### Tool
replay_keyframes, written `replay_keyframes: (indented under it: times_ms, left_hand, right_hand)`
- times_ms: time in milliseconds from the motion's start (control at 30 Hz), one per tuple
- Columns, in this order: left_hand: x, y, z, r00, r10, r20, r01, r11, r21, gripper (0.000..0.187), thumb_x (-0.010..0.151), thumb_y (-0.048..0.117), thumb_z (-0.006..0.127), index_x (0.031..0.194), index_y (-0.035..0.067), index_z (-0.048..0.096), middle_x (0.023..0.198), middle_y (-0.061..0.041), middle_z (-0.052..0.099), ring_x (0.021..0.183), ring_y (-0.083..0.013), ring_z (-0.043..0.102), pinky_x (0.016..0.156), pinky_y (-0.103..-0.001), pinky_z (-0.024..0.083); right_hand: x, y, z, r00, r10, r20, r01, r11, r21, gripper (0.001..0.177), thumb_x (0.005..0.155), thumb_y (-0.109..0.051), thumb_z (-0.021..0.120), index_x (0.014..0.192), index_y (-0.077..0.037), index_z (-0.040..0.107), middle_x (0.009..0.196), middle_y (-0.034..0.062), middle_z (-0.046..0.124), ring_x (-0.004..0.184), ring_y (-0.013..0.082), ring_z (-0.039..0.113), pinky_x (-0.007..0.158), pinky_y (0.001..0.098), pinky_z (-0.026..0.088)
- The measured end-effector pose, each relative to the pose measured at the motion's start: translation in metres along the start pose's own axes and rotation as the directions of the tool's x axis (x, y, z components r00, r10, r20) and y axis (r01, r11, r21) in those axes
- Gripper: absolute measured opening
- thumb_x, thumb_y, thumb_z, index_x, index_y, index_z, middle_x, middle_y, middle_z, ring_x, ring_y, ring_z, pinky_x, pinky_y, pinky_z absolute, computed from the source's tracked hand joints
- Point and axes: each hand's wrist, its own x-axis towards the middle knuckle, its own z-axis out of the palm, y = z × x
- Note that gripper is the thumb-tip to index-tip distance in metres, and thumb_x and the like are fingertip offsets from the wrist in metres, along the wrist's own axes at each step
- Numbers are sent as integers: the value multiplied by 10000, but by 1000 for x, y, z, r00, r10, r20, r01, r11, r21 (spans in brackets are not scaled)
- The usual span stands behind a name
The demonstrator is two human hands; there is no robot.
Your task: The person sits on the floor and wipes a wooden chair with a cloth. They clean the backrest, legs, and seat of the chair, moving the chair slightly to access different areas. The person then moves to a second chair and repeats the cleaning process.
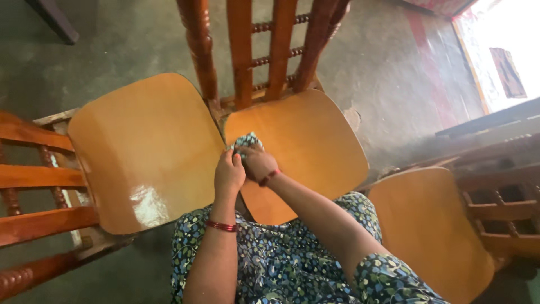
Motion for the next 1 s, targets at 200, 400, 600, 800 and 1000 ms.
replay_keyframes:
  times_ms: [200, 400, 600, 800, 1000]
  left_hand:
    - [9, 6, -11, 971, -179, 159, 190, 980, -56, 458, 987, 348, 451, 1315, 80, 627, 1287, -243, 660, 1192, -463, 600, 992, -537, 476]
    - [8, 2, 0, 973, -183, 139, 198, 975, -104, 483, 1001, 377, 484, 1346, 44, 542, 1245, -310, 639, 1125, -509, 602, 929, -573, 482]
    - [-1, 9, 1, 913, -401, 73, 408, 906, -112, 550, 1008, 445, 475, 1228, -55, 540, 1167, -311, 673, 1096, -482, 641, 923, -543, 509]
    - [-22, 17, -18, 943, -327, 64, 318, 940, 122, 508, 1055, 434, 420, 1105, -8, 666, 1100, -299, 698, 1050, -476, 667, 923, -540, 523]
    - [-70, 31, -53, 948, -300, 109, 195, 815, 546, 407, 944, 329, 548, 1288, 121, 611, 1419, -205, 565, 1391, -427, 465, 1029, -601, 461]
  right_hand:
    - [91, 0, -25, 989, 145, 38, -144, 989, -45, 534, 806, -301, 744, 1309, -450, 643, 1549, -95, 448, 1349, 300, 468, 1055, 392, 490]
    - [88, -6, -29, 989, 133, 67, -128, 989, -72, 615, 839, -206, 686, 1398, -449, 609, 1609, -86, 411, 1316, 359, 461, 1009, 422, 521]
    - [7, -24, -22, 992, 13, 125, -9, 999, -35, 544, 806, -361, 724, 1342, -336, 634, 1585, 18, 395, 1327, 405, 420, 1021, 489, 487]
    - [-85, -52, -25, 997, -76, 33, 76, 997, 3, 524, 828, -332, 680, 1339, -217, 659, 1551, 58, 466, 1349, 436, 433, 1028, 535, 464]
    - [-142, -86, -28, 1000, -13, -25, 13, 999, -33, 593, 799, -461, 737, 1338, -247, 613, 1498, 112, 446, 1302, 476, 417, 1024, 584, 450]
